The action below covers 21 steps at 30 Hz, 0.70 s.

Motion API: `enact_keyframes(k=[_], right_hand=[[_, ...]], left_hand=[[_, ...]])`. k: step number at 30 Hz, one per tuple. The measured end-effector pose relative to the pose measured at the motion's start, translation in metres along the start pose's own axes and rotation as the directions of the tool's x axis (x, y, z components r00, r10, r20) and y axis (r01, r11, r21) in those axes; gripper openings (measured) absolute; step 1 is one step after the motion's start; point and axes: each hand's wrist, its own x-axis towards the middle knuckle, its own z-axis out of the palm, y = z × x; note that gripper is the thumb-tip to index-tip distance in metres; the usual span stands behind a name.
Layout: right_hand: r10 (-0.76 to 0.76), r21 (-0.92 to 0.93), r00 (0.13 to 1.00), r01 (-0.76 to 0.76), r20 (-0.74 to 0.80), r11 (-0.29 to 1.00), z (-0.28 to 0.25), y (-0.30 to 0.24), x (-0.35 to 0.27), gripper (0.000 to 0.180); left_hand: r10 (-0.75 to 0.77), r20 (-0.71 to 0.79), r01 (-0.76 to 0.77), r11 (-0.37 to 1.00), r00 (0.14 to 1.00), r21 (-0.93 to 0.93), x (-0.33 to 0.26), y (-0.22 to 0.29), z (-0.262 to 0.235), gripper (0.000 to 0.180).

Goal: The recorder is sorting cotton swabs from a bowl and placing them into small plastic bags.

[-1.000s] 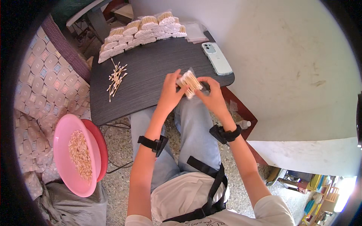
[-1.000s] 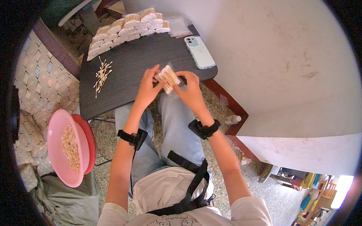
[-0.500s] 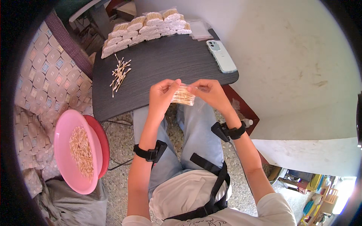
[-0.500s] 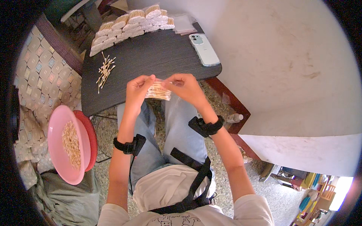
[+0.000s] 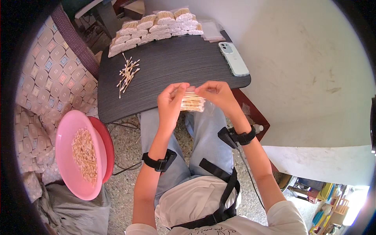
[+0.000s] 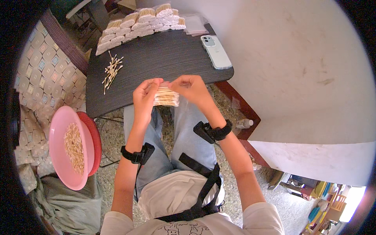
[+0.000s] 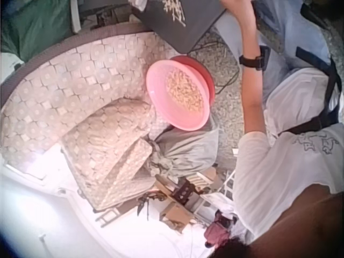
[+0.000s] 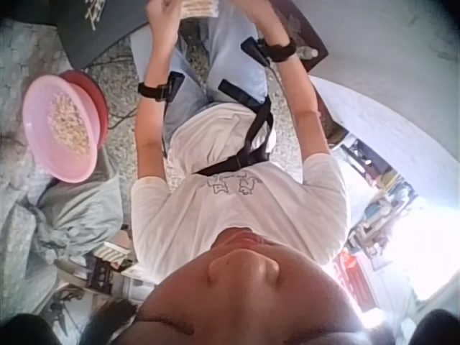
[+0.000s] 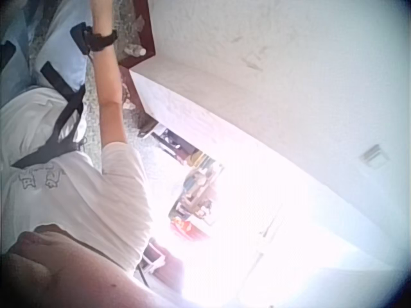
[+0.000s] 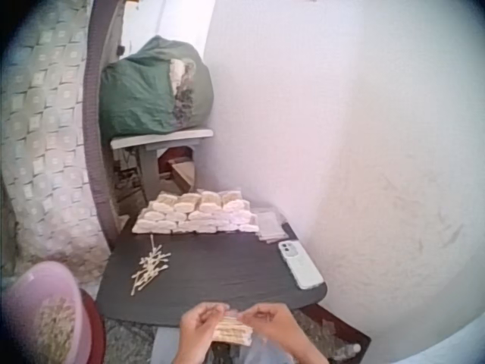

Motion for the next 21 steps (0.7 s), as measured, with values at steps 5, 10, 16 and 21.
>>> enact_keyframes(k=[5,10,16,21], right_hand=[[-0.090,-0.133,0.993,0.100,0.079,0.986,-0.003,0.001,0.000,0.015],[0.035,-0.119,0.993,-0.021,0.114,0.993,-0.001,0.009,0.002,0.017],[0.017,-0.172,0.996,0.000,0.092,0.985,0.003,0.002,-0.004,0.019],[-0.168,-0.172,0.986,0.162,-0.019,0.972,0.005,0.003,-0.004,0.019]], left_hand=[[0.011,-0.013,-0.011,1.000,1.000,-0.016,-0.002,0.002,0.001,0.030],[0.007,-0.002,-0.007,1.000,1.000,0.012,-0.005,0.002,0.005,0.030],[-0.040,-0.022,0.037,0.992,0.999,-0.123,-0.007,0.004,-0.003,0.025],[-0.119,0.097,0.125,0.990,0.988,-0.061,-0.012,0.002,-0.009,0.021]])
